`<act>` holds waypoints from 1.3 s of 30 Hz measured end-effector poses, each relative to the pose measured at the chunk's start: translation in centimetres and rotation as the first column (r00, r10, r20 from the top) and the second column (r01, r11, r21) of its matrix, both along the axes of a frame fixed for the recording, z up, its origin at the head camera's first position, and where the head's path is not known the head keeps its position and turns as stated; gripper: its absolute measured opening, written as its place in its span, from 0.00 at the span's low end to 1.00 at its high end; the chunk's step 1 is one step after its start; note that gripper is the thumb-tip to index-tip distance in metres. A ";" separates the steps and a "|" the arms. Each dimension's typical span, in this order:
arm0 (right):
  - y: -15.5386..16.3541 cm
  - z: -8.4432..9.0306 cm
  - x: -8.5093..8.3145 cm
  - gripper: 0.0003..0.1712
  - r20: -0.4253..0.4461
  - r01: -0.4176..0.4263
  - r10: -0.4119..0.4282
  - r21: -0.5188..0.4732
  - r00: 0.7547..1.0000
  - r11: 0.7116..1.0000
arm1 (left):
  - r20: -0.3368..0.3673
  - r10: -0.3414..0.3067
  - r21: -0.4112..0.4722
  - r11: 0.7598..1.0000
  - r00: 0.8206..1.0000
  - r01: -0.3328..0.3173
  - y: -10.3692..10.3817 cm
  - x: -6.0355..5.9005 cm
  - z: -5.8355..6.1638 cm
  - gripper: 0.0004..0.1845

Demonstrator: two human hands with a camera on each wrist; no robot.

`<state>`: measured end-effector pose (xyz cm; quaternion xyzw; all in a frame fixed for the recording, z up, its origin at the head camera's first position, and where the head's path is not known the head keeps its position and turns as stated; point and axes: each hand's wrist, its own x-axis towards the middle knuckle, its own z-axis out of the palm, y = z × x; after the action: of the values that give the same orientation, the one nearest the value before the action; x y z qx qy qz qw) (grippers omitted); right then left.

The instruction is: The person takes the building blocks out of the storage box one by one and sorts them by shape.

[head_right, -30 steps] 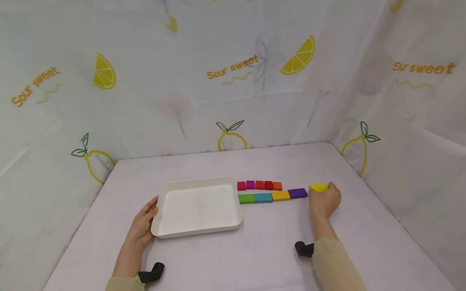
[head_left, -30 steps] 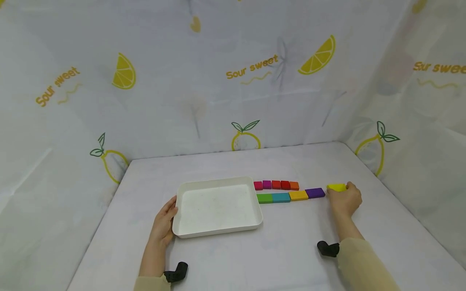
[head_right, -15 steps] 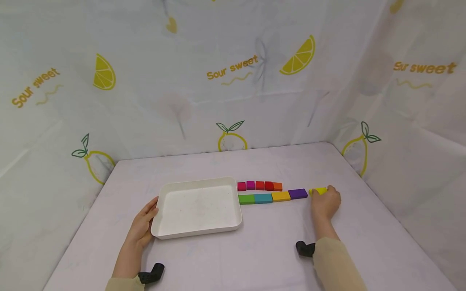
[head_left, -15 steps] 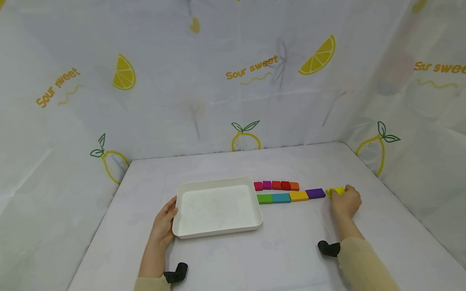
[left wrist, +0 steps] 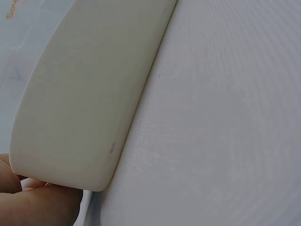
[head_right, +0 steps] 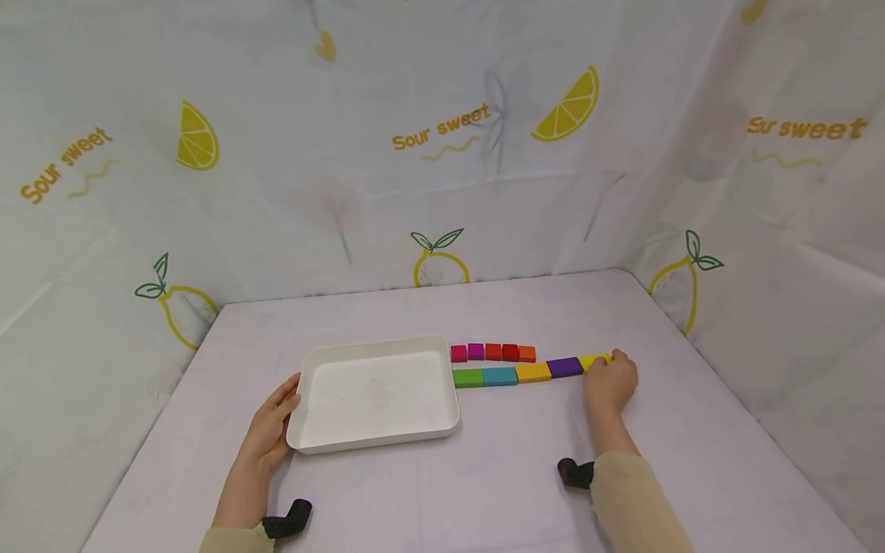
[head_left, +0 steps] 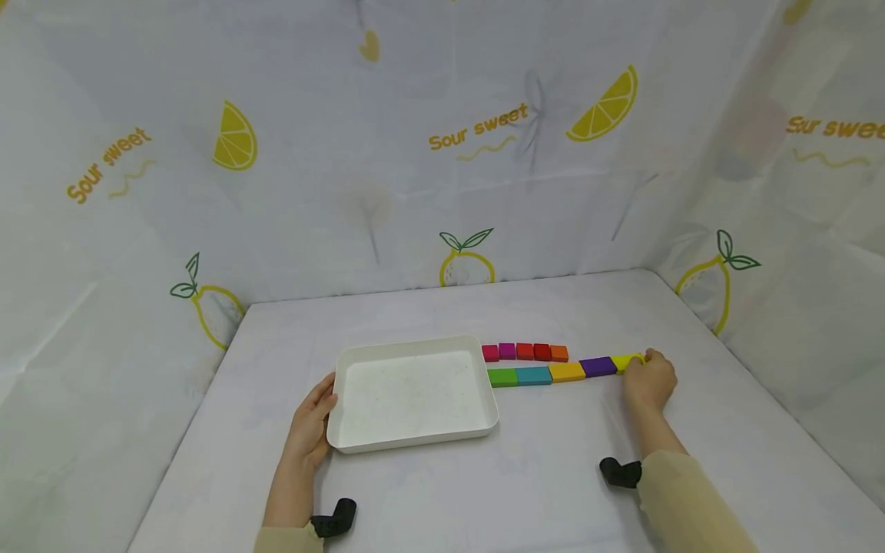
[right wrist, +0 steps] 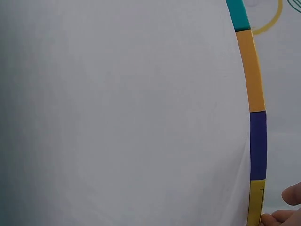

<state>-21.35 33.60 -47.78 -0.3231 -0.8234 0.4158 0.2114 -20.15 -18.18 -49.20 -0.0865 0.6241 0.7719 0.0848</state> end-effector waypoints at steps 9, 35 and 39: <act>-0.2 -0.1 -0.1 0.27 -0.016 0.011 -0.011 0.011 1.000 1.000 | 0.004 -0.001 -0.003 1.000 1.000 0.001 -0.1 -0.1 0.1 0.29; -6.3 1.7 -0.1 0.32 0.005 -0.406 0.415 0.215 0.910 0.888 | -0.024 0.064 -0.168 0.984 0.998 -0.067 0.7 -0.5 0.0 0.28; -9.0 2.0 0.4 0.33 0.041 -0.535 0.547 0.285 0.836 0.795 | -0.064 0.073 -0.433 0.897 0.995 -0.094 1.5 -0.5 0.9 0.29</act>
<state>-20.97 24.60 -45.80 -0.0314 -0.9274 0.3428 0.1460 -20.69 -16.68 -48.34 -0.1123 0.7783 0.6176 0.0159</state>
